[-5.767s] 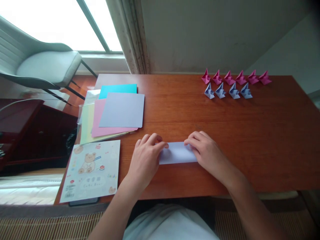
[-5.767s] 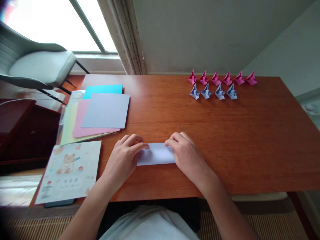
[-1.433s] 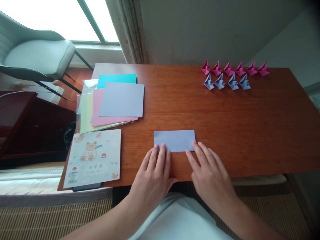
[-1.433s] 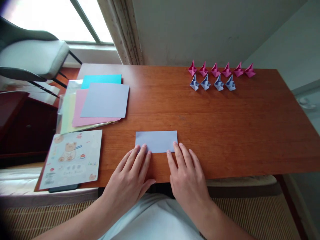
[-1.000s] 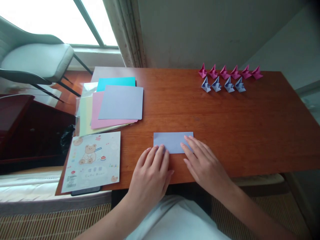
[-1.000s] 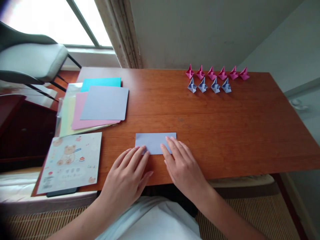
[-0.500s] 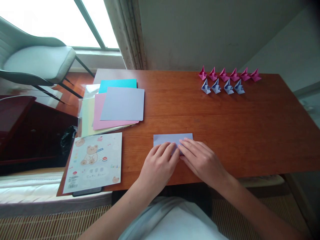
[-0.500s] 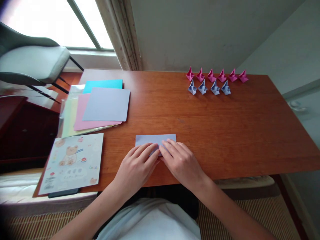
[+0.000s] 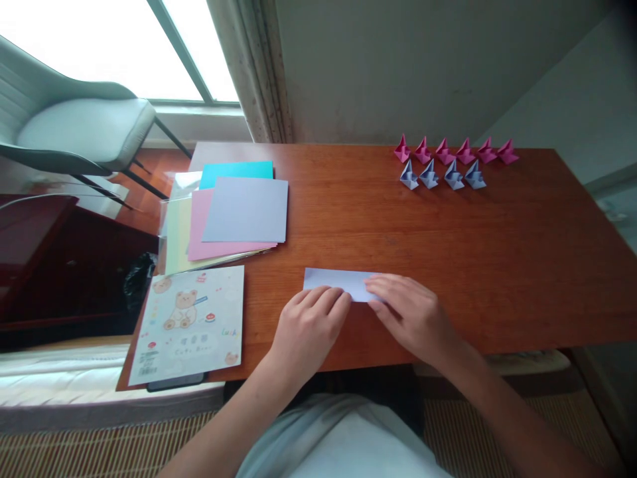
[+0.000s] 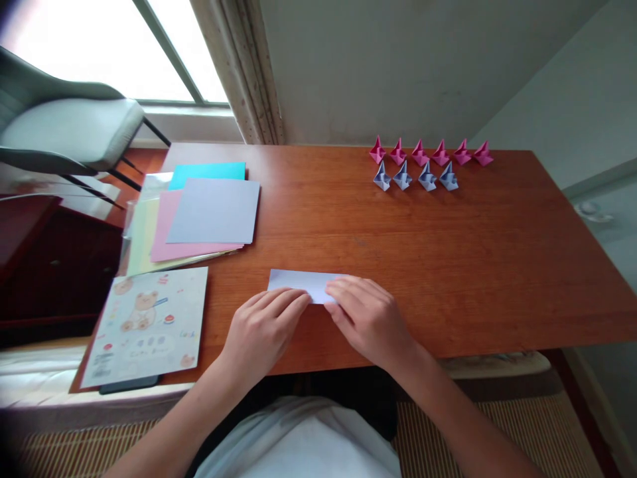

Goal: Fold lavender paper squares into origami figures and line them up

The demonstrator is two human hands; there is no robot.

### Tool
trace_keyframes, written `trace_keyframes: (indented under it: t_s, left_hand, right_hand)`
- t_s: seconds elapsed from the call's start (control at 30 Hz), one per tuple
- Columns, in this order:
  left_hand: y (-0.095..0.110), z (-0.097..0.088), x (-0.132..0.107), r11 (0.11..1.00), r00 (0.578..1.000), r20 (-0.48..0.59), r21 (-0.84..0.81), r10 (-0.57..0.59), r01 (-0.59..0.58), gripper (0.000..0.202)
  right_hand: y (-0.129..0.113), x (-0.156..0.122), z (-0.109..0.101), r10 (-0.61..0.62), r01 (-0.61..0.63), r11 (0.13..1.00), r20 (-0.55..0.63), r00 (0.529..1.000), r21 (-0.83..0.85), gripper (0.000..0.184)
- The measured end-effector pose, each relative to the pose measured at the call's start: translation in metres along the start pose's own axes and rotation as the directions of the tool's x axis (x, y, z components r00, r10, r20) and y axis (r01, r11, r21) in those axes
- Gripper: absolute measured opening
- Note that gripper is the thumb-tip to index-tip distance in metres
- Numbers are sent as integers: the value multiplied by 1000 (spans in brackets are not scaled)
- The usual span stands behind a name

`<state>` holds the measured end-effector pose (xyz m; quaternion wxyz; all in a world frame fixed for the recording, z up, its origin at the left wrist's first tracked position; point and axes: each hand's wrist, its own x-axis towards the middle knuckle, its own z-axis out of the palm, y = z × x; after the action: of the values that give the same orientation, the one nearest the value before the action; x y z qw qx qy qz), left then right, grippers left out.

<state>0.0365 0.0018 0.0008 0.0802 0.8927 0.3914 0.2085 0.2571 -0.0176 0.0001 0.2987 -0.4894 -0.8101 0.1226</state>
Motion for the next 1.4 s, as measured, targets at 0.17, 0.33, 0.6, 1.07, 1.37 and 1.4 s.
trace_keyframes:
  t_s: [0.17,0.33,0.6,1.07,1.37,1.4]
  left_hand:
    - [-4,-15,4,774,909,-82,-559,-408,297,13]
    - [-8,-15,9,50,667,296,-893,-684,448,19]
    - [-9,0,7,-91,604,392,-880,-693,467,28]
    - [2,-2,10,-35,689,427,-863,-586,505,21]
    - [2,-2,10,33,711,410,-854,-572,519,22]
    - [2,-2,10,23,704,421,-849,-572,527,23]
  right_hand:
    - [1,2,-14,503,-366,786,-171,847,498,29]
    - [-5,1,-1,605,-467,375,171,778,801,33]
    - [-25,8,10,560,-526,326,287,777,786,32]
    - [-23,0,16,634,-547,383,219,742,744,25]
    - [-25,-1,14,641,-550,379,218,736,744,23]
    - [-25,-1,14,639,-553,388,218,738,737,23]
